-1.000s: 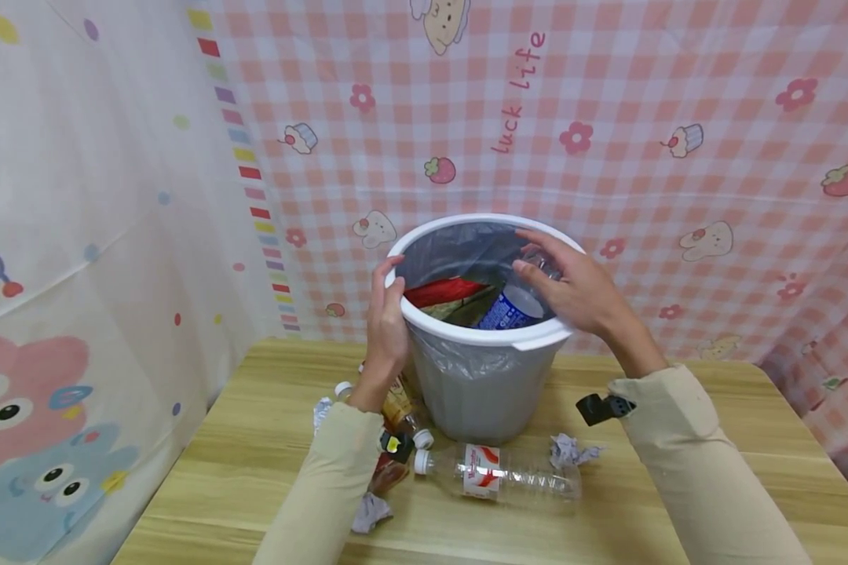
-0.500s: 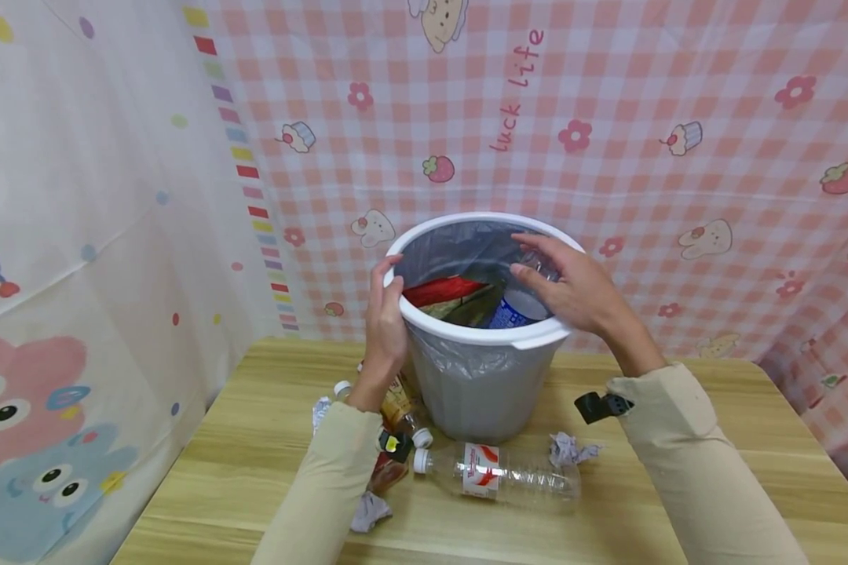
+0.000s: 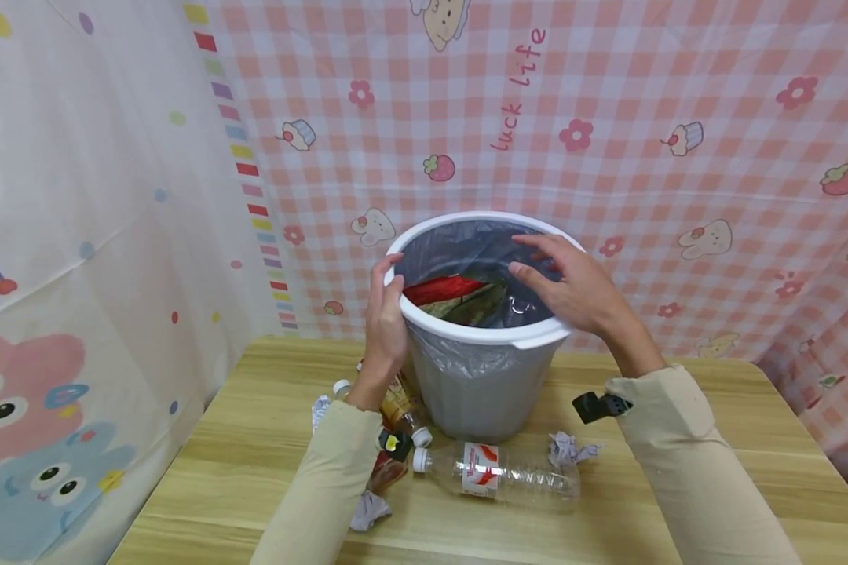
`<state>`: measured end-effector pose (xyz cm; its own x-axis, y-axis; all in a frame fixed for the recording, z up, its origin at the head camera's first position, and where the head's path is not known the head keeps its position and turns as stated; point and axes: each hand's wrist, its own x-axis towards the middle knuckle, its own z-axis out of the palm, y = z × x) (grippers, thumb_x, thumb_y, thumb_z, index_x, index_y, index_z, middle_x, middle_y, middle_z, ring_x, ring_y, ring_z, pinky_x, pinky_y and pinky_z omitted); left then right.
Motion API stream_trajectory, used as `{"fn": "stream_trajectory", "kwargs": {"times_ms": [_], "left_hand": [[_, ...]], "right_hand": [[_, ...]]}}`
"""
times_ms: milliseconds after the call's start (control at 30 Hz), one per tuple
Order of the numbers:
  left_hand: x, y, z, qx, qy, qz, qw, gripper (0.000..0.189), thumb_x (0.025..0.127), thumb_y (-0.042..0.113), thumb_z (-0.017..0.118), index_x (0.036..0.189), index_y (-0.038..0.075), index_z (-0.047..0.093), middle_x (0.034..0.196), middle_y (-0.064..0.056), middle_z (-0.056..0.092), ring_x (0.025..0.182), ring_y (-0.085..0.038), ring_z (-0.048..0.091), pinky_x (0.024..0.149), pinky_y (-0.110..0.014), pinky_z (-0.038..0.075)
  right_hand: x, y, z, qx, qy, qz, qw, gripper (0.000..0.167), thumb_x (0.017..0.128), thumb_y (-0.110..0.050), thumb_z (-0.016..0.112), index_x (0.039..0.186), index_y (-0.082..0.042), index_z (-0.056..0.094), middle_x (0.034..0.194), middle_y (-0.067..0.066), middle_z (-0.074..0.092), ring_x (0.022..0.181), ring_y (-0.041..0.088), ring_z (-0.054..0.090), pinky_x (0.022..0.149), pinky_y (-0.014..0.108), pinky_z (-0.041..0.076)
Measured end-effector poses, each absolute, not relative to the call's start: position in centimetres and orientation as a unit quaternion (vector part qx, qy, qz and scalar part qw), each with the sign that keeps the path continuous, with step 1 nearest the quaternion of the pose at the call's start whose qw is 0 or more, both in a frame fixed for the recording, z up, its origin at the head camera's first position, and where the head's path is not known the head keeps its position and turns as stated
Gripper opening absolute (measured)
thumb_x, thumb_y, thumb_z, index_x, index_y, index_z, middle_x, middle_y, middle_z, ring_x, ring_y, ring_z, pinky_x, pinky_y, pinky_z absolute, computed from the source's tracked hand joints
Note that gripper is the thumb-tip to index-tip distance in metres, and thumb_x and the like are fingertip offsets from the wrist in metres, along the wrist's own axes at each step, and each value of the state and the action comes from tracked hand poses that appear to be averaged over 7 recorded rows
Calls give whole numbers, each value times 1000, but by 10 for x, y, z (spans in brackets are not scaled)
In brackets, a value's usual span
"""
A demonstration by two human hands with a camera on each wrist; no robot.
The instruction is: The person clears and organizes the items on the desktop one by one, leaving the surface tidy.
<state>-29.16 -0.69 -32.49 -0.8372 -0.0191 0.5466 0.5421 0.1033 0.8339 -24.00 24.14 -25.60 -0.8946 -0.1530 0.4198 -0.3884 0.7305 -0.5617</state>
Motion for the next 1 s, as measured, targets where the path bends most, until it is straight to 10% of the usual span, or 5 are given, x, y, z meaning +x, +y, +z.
{"fn": "stream_trajectory", "kwargs": {"times_ms": [467, 1000], "left_hand": [[-291, -7, -324, -185, -714, -639, 219, 44, 102, 29, 30, 142, 17, 43, 152, -2, 40, 140, -15, 35, 117, -42, 24], [-291, -7, -325, -182, -712, -640, 222, 43, 102, 28, 31, 142, 17, 44, 151, -2, 42, 140, -14, 36, 117, -41, 25]], "right_hand": [[-237, 242, -262, 137, -886, 388, 215, 49, 100, -41, 54, 143, -17, 51, 133, 15, 57, 114, 34, 56, 94, 56, 45], [-224, 248, -275, 140, -792, 505, 313, 32, 100, -21, 59, 128, -6, 64, 122, 7, 64, 104, 9, 57, 87, 19, 45]]}}
